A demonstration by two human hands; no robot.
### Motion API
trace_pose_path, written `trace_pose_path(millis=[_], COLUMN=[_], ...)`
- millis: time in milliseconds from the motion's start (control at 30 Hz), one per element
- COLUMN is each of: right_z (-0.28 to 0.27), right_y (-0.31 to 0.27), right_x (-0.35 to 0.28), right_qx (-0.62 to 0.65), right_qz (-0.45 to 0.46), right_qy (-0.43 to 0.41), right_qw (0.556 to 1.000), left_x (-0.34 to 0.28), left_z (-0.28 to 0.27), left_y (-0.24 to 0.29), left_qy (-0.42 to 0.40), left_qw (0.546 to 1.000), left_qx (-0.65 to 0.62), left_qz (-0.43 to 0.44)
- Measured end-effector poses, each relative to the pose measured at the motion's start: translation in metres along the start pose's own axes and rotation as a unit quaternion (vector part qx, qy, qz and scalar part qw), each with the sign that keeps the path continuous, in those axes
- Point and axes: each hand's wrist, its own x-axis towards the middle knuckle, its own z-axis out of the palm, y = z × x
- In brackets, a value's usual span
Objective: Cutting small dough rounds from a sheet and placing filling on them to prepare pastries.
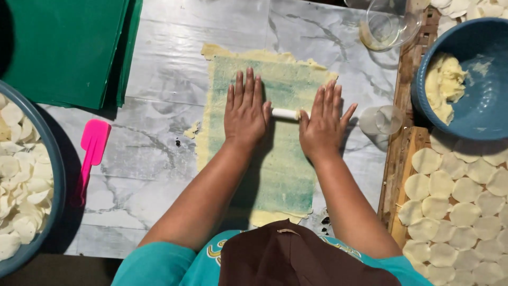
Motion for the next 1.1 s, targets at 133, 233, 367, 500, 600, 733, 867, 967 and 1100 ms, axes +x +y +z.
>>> trace_pose_path(millis=[133, 233, 367, 500, 600, 733, 867, 967, 1100], right_z=[-0.009, -0.022, -0.025, -0.022, -0.009, -0.01, -0.015, -0.02, -0.02], right_y=[0.002, 0.003, 0.007, 0.006, -0.004, -0.013, -0.009, -0.007, 0.0], right_x=[0.045, 0.08, 0.098, 0.061, 0.028, 0.054, 0.097, 0.13, 0.172], right_qx=[0.022, 0.002, 0.028, 0.046, 0.044, 0.034, -0.001, -0.003, 0.0], right_qz=[-0.007, 0.006, -0.01, -0.017, -0.01, -0.009, -0.004, -0.007, -0.02], right_qy=[0.031, -0.006, 0.018, 0.152, 0.023, 0.032, 0.002, -0.008, -0.014], right_qw=[0.999, 1.0, 0.999, 0.987, 0.999, 0.999, 1.0, 1.0, 1.0], left_x=[0.052, 0.089, 0.106, 0.067, 0.043, 0.065, 0.105, 0.138, 0.177], left_z=[-0.011, -0.024, -0.036, -0.056, 0.006, -0.01, -0.003, -0.009, -0.013], left_y=[-0.001, -0.001, 0.001, 0.011, 0.001, -0.001, -0.006, -0.008, -0.012], left_qy=[0.017, -0.02, -0.001, -0.019, 0.019, 0.007, 0.044, 0.04, 0.023], left_qw=[1.0, 1.0, 1.0, 0.999, 1.0, 1.0, 0.999, 0.999, 0.999], left_qx=[-0.008, -0.005, 0.015, 0.035, -0.014, 0.014, 0.009, -0.001, -0.01], left_qz=[0.0, -0.022, -0.026, -0.012, 0.011, 0.014, 0.011, -0.004, -0.026])
